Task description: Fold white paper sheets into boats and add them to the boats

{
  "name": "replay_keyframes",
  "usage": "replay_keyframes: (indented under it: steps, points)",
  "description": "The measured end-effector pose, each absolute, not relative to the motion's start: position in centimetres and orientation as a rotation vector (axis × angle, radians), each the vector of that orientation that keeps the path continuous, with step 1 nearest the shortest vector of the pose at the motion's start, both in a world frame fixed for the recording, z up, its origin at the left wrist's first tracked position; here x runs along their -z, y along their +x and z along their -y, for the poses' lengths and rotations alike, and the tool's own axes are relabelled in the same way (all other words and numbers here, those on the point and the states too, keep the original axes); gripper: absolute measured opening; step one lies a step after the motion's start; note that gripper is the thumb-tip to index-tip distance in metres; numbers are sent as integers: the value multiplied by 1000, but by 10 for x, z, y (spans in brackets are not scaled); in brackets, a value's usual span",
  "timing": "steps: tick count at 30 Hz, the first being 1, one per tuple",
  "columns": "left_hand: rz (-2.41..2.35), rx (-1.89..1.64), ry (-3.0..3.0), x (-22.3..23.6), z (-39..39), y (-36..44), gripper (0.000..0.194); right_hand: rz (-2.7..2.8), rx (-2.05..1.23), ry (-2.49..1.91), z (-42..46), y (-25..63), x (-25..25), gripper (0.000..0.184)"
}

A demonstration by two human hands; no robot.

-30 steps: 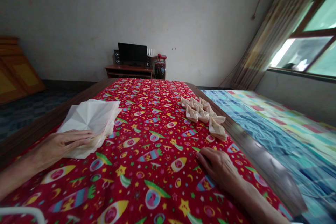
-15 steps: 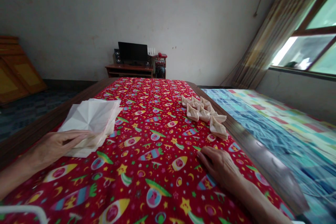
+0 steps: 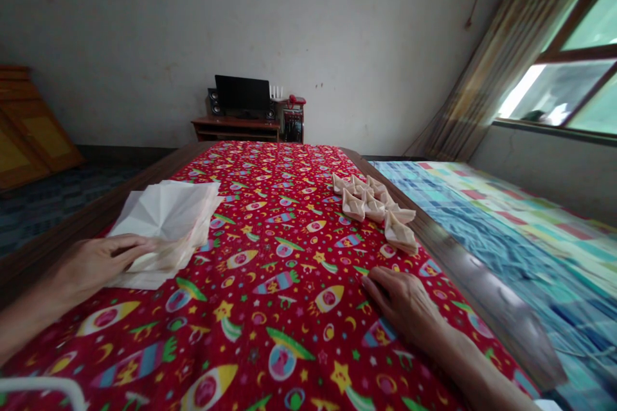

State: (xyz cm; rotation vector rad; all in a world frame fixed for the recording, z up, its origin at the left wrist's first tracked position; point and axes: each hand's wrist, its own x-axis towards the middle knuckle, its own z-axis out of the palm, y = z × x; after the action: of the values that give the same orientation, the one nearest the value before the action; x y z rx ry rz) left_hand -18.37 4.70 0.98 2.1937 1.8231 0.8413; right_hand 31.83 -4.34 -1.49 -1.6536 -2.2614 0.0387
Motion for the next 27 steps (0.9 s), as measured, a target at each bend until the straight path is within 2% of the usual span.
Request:
replay_keyframes:
  steps: [3, 11, 16, 22, 27]
  points:
    - [-2141, -790, 2000, -10, -45, -172, 36, 2263, -33, -1648, 43, 318, 14, 39]
    - [-2211, -645, 1937, -4, -45, -169, 47, 2273, 60, -1639, 40, 319, 16, 42]
    - [-2088, -814, 2039, -11, -36, -155, 46, 2293, 104, -1502, 38, 328, 26, 39]
    - [-2004, -859, 2017, -3, -42, -160, 44, 2301, 73, -1479, 39, 332, 27, 35]
    - [-1668, -697, 2048, -1, -47, -174, 42, 2302, 73, -1499, 39, 330, 25, 36]
